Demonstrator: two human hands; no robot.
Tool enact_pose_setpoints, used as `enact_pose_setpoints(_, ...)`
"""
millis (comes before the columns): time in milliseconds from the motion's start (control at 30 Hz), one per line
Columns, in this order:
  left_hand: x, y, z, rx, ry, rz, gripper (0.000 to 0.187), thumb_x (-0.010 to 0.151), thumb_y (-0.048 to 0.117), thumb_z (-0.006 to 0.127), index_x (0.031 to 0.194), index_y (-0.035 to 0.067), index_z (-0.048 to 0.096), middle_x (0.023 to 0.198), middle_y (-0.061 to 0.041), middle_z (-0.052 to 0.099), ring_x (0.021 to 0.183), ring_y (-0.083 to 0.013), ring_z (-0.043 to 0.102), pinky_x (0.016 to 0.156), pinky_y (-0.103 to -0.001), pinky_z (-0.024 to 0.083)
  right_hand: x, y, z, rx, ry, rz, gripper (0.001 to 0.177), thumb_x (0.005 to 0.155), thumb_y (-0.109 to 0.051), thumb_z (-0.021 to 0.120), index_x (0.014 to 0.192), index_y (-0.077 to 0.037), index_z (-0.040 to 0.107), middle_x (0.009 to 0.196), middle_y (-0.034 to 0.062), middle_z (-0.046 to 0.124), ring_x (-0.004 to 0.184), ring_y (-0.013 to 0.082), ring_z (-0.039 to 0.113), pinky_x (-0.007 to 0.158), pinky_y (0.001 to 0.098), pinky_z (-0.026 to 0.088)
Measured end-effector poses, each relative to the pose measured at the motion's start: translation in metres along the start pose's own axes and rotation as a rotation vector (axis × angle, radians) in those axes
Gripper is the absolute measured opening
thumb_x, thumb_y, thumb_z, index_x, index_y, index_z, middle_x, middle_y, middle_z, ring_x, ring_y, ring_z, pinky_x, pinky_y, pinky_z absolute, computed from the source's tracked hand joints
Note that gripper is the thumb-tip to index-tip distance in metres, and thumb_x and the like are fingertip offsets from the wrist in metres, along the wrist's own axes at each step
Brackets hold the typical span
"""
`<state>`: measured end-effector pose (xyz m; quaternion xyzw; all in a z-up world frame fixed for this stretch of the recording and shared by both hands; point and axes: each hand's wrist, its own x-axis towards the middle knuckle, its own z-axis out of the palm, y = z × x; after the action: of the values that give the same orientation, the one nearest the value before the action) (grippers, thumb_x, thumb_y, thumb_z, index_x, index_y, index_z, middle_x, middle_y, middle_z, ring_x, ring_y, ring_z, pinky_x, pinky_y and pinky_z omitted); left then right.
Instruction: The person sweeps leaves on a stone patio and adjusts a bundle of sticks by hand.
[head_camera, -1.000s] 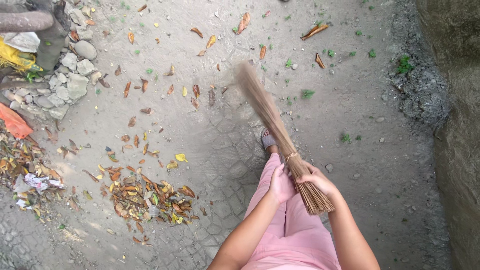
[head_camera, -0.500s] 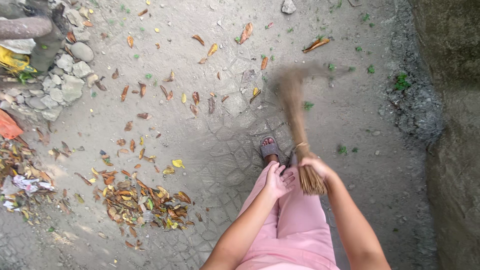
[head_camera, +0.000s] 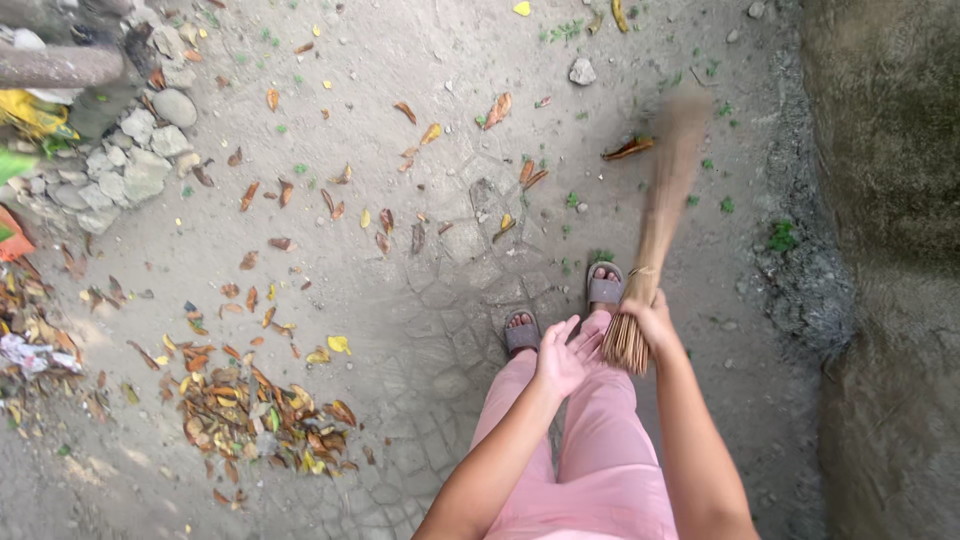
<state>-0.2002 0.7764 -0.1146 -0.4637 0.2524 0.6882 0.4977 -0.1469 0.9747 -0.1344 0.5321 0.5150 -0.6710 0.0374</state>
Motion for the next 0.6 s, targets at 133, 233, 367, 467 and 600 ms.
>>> enact_pose_setpoints(133, 0.026, -0.036, 0.011, 0.003, 0.019, -0.058, 0.065, 0.095, 0.051, 0.054, 0.146, 0.011, 0.054, 0.139, -0.014, 0.063, 0.122, -0.0286, 0.064, 0.102, -0.047, 0.047, 0.058, -0.013, -0.033, -0.002, -0.034, 0.203, 0.042, 0.076, -0.009, 0.071, 0.114, 0.004, 0.059, 0.092, 0.0172, 0.068, 0.077, 0.0303, 0.069, 0.070, 0.0440, 0.060)
enact_pose_setpoints(233, 0.032, -0.062, 0.026, -0.095, 0.067, 0.031, 0.057, 0.085, 0.039, 0.046, 0.137, 0.019, 0.059, 0.131, -0.008, 0.066, 0.119, -0.0287, 0.066, 0.102, -0.059, 0.053, 0.046, 0.003, 0.000, -0.095, -0.446, 0.176, 0.034, 0.068, -0.008, 0.076, 0.100, -0.001, 0.067, 0.091, 0.0130, 0.071, 0.077, 0.0225, 0.071, 0.072, 0.0389, 0.061)
enact_pose_setpoints(367, 0.023, -0.072, 0.039, -0.449, -0.005, 0.108, 0.070, 0.085, 0.062, 0.046, 0.124, 0.005, 0.061, 0.110, -0.020, 0.064, 0.099, -0.0362, 0.064, 0.084, -0.057, 0.055, 0.036, 0.003, 0.053, -0.380, -0.752, 0.307, 0.051, 0.069, -0.019, 0.078, 0.115, 0.001, 0.066, 0.098, 0.0145, 0.071, 0.084, 0.0239, 0.068, 0.075, 0.0368, 0.058)
enact_pose_setpoints(467, 0.010, -0.040, 0.052, -0.463, 0.045, 0.146, 0.062, 0.086, 0.045, 0.039, 0.127, 0.004, 0.060, 0.118, -0.019, 0.066, 0.110, -0.0346, 0.065, 0.094, -0.055, 0.054, 0.049, -0.030, 0.068, -0.424, -0.983, 0.351, 0.070, 0.067, -0.017, 0.075, 0.134, -0.009, 0.055, 0.110, 0.0118, 0.070, 0.095, 0.0195, 0.069, 0.083, 0.0308, 0.056)
enact_pose_setpoints(600, 0.015, -0.032, 0.079, -0.461, -0.063, 0.218, 0.053, 0.093, 0.042, 0.050, 0.130, 0.004, 0.057, 0.121, -0.016, 0.064, 0.113, -0.0317, 0.064, 0.103, -0.050, 0.052, 0.054, -0.079, 0.053, -0.154, -0.943, 0.402, 0.074, 0.070, -0.015, 0.075, 0.139, -0.002, 0.051, 0.116, 0.0133, 0.067, 0.097, 0.0227, 0.068, 0.084, 0.0357, 0.058)
